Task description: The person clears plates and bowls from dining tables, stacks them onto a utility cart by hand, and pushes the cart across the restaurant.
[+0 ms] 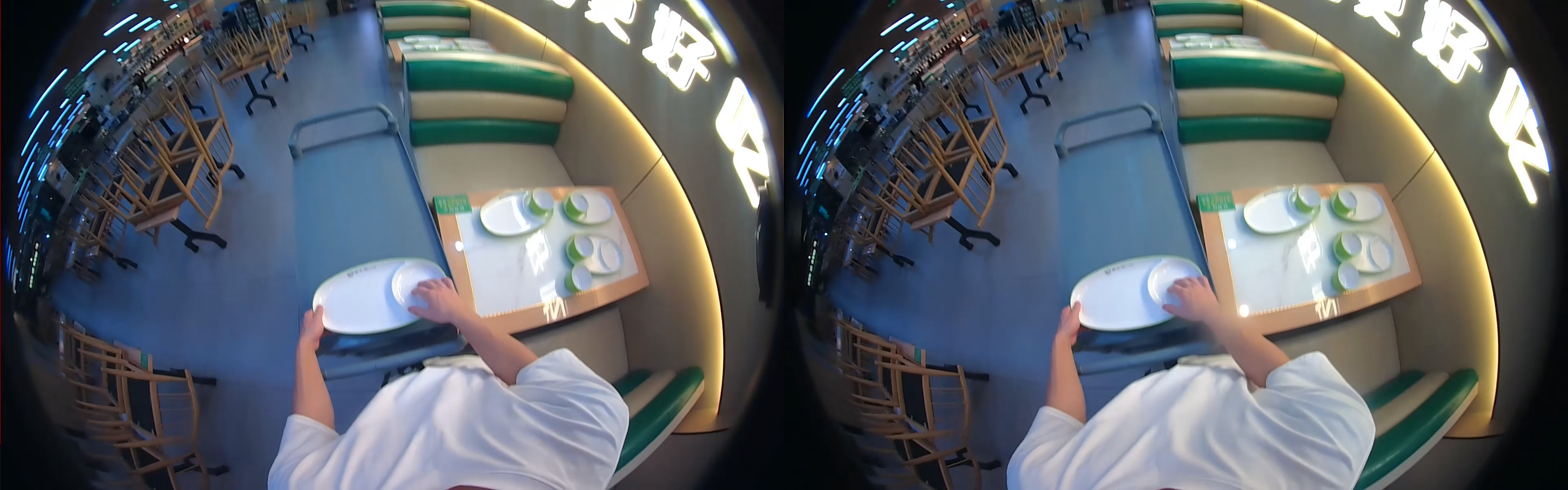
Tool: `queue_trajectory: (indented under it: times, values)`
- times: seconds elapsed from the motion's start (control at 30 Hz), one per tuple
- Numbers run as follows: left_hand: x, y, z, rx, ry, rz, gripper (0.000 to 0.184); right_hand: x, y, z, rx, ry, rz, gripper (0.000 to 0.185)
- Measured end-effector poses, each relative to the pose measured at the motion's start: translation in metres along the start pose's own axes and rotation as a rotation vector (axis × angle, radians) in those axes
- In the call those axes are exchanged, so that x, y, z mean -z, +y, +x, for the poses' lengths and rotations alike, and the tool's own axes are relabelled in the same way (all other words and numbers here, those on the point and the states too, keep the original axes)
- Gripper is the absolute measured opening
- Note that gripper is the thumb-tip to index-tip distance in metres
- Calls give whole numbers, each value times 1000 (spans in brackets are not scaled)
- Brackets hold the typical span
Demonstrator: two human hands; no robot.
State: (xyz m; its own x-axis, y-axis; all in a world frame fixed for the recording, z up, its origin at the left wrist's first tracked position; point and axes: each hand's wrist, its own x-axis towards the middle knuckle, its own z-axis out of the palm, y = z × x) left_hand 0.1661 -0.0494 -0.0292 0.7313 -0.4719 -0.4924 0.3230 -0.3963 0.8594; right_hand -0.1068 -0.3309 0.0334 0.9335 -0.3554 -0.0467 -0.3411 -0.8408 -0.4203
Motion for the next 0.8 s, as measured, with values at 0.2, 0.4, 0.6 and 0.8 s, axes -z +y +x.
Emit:
queue_trajectory:
  times: [0.2,0.4,0.6,0.8]
  values:
    - [-5,-18,14,83,-21,17,49,-12,-5,-13,-65,-125,-96,68]
    - [-6,-20,17,117,-44,55,49,-30,10,-20,50,-17,-142,53]
    - [-12,-24,18,21,93,252,44,-29,10,-16,-24,-82,-147,47]
    - [-30,2,-1,-4,221,589,49,-30,13,-12,-62,-110,-112,50]
